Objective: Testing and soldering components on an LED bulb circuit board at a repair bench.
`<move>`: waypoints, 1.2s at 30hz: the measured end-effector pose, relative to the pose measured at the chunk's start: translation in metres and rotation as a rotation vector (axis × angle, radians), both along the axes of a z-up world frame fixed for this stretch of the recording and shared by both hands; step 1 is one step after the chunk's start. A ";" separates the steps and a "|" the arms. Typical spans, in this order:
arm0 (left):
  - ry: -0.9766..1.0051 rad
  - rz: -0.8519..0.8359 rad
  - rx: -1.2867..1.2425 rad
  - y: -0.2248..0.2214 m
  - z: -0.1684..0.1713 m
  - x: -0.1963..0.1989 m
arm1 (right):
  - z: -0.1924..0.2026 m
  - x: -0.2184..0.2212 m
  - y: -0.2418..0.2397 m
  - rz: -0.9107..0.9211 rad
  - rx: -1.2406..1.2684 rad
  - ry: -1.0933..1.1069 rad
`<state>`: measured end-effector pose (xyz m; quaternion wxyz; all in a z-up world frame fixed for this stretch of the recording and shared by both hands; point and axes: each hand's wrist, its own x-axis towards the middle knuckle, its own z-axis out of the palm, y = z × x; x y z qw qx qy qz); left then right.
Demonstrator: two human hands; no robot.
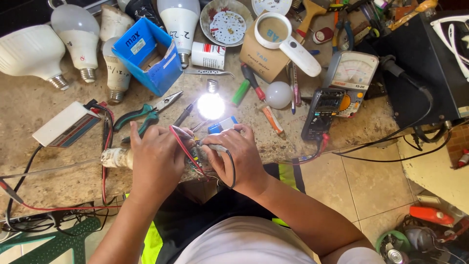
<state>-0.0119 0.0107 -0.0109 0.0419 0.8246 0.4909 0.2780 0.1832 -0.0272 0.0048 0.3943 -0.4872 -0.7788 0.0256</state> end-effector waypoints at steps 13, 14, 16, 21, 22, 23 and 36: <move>-0.008 0.026 0.024 -0.008 -0.003 0.008 | 0.026 0.010 -0.010 0.003 0.043 0.193; -0.032 0.017 0.024 -0.008 -0.002 0.007 | 0.027 0.009 -0.008 0.004 0.043 0.192; -0.061 0.010 0.025 -0.009 0.001 0.008 | 0.027 0.007 -0.008 0.005 0.044 0.187; -0.134 0.004 -0.012 -0.011 0.007 0.008 | 0.017 0.000 -0.011 0.021 -0.023 0.197; -0.133 0.007 -0.013 -0.013 0.010 0.008 | 0.015 0.001 -0.012 0.023 -0.024 0.198; -0.126 0.004 -0.038 -0.014 0.013 0.008 | 0.012 0.002 -0.012 0.023 0.029 0.151; -0.250 0.044 -0.119 -0.014 0.027 0.004 | -0.006 0.009 -0.023 0.084 0.123 -0.041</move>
